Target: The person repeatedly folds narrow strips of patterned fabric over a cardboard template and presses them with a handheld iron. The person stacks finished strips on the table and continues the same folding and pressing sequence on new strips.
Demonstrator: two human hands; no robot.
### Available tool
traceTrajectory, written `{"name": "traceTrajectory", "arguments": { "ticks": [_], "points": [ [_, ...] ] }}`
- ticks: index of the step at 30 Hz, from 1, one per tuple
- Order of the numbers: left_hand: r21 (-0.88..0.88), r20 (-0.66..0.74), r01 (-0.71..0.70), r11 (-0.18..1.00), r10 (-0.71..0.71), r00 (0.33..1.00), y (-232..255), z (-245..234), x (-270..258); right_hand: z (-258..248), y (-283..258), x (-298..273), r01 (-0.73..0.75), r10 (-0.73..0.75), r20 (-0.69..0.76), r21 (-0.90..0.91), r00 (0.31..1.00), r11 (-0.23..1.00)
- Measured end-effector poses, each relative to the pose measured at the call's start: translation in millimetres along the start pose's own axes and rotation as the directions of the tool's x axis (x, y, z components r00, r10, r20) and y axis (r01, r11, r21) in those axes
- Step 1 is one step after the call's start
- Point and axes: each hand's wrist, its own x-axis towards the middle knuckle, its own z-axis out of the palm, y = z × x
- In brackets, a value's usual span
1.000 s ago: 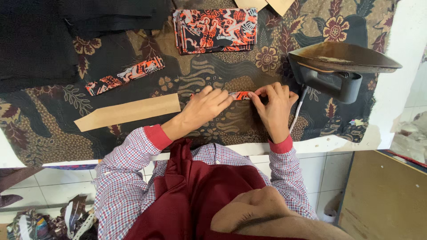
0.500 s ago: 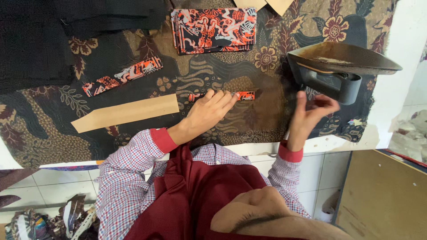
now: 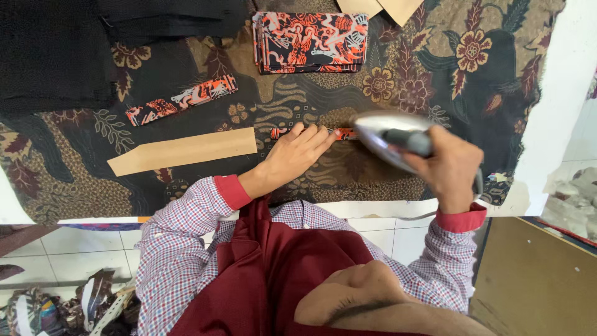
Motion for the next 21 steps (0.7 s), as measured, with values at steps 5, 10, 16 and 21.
{"name": "traceTrajectory", "arguments": {
  "ticks": [5, 10, 16, 21],
  "points": [
    [-0.251, 0.044, 0.086, 0.964, -0.078, 0.996, -14.5, -1.7, -5.7, 14.0, -17.2, 12.6, 0.139, -0.094, 0.227, -0.193, 0.969, 0.971],
    [-0.336, -0.002, 0.338, 0.879, -0.359, 0.933, -35.3, -24.4, -22.0, 20.8, -27.8, 16.1, 0.144, -0.089, 0.247, -0.214, 0.965, 0.966],
    [-0.323, 0.075, 0.413, 0.851, -0.413, 0.908, -52.4, -41.4, -27.4, 19.2, -31.4, 16.3, 0.161, -0.123, 0.209, -0.174, 0.97, 0.971],
    [-0.414, 0.078, 0.391, 0.822, -0.396, 0.915, -61.2, -45.7, -32.5, 20.1, -30.5, 15.0, 0.183, -0.147, 0.188, -0.191, 0.971, 0.964]
  ]
}}
